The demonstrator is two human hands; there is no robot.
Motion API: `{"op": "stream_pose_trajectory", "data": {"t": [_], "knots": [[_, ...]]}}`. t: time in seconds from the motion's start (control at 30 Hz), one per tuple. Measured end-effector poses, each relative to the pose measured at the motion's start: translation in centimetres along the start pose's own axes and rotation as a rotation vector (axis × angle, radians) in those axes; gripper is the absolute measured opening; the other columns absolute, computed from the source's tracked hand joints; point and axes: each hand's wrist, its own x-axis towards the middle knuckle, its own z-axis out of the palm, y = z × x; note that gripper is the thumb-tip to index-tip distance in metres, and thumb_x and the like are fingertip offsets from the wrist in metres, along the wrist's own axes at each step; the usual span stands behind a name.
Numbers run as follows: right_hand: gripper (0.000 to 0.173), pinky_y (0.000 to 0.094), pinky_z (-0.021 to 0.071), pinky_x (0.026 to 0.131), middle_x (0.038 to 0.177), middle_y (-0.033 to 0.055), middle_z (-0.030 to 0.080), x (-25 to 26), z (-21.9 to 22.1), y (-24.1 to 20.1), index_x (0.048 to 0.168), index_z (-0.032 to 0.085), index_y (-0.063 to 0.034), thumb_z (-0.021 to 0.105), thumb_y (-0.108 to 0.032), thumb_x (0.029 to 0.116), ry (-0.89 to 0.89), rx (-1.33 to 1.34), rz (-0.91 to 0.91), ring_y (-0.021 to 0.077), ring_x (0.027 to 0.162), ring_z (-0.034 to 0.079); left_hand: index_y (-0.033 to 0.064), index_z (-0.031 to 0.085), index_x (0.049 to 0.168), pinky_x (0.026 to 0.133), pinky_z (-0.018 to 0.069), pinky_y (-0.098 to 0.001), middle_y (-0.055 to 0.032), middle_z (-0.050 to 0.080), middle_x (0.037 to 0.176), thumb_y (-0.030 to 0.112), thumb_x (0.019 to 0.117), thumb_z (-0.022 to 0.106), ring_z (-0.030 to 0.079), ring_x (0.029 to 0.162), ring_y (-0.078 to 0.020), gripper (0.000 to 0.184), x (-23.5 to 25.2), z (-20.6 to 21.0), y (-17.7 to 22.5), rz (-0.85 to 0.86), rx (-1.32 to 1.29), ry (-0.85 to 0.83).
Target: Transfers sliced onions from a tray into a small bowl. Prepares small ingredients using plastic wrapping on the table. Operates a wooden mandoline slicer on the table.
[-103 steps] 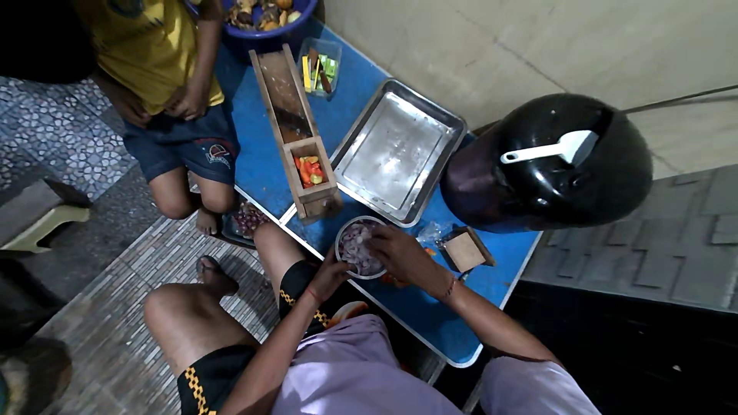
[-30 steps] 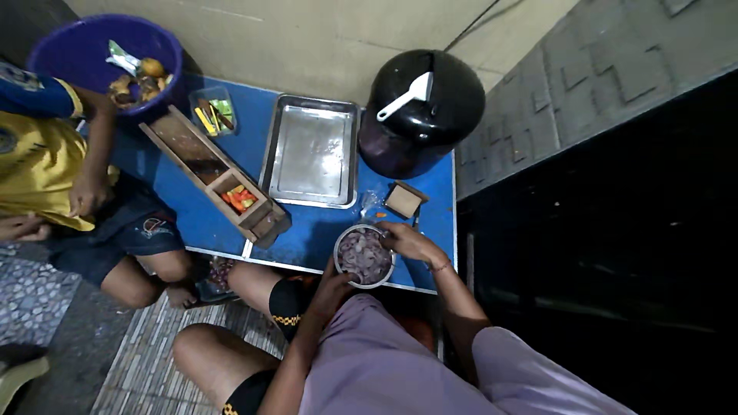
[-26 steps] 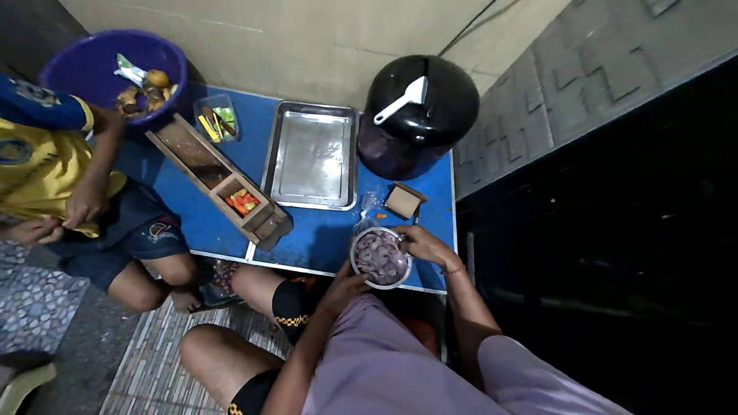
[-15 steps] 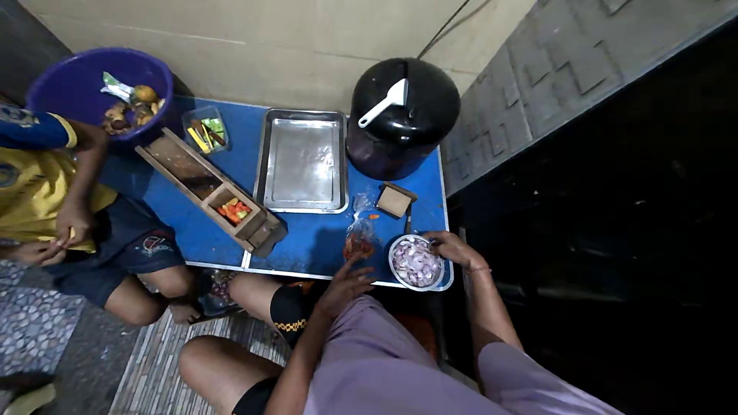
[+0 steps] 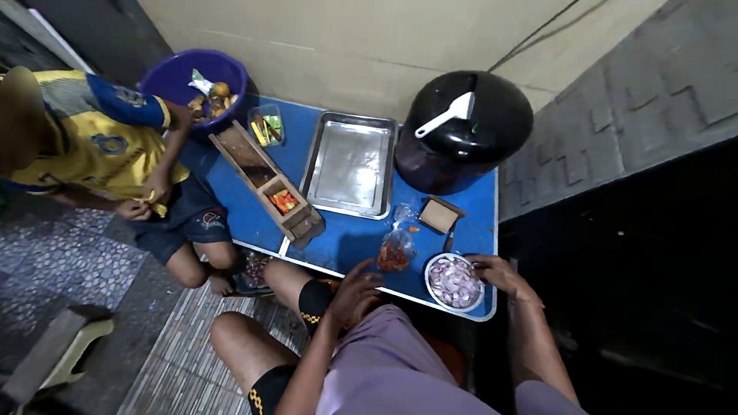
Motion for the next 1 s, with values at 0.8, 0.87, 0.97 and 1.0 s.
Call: {"op": "stream_pose_trajectory", "data": {"t": [0.8,0.87,0.97,1.0], "knots": [[0.038,0.053,0.0388,0.117,0.144,0.0266,0.055,12.4,13.4,-19.4,0.136,0.062,0.0016,0.057,-0.006,0.0998,-0.007,-0.336,-0.728,0.0422,0.137,0.051,-0.0049,0.034,0.154,0.118,0.0324,-0.051,-0.0285,0.038,0.157,0.042,0.113,0.013,0.04,0.144,-0.0359,0.066,4.0,-7.0,13.4,0.296,0.168,1.103],[0.048,0.0548,0.0335,0.12,0.154,0.0267,0.045,14.3,15.1,-20.0,0.145,0.055,-0.0019,0.061,-0.009,0.0981,0.013,-0.423,-0.658,0.0452,0.145,0.04,-0.0069,0.038,0.15,0.117,0.034,-0.051,-0.0302,0.042,0.152,0.039,0.1137,0.015,0.043,0.141,-0.0373,0.063,4.4,-6.9,13.5,0.278,0.237,1.141],[0.047,0.0581,0.0329,0.118,0.15,0.0287,0.047,14.8,16.5,-20.5,0.144,0.057,-0.0032,0.061,-0.012,0.0987,0.034,-0.449,-0.589,0.0501,0.14,0.042,-0.0088,0.048,0.142,0.113,0.0386,-0.0511,-0.0312,0.052,0.142,0.036,0.1142,0.022,0.051,0.134,-0.0383,0.059,5.1,-7.7,12.7,0.271,0.275,1.212],[0.045,0.0591,0.0327,0.117,0.147,0.0297,0.049,14.7,16.7,-20.6,0.143,0.058,-0.0037,0.06,-0.013,0.0993,0.023,-0.459,-0.579,0.0511,0.137,0.043,-0.0085,0.051,0.14,0.111,0.0406,-0.0511,-0.0308,0.055,0.139,0.035,0.1141,0.024,0.053,0.13,-0.0382,0.057,5.4,-8.2,12.3,0.286,0.291,1.226]]}}
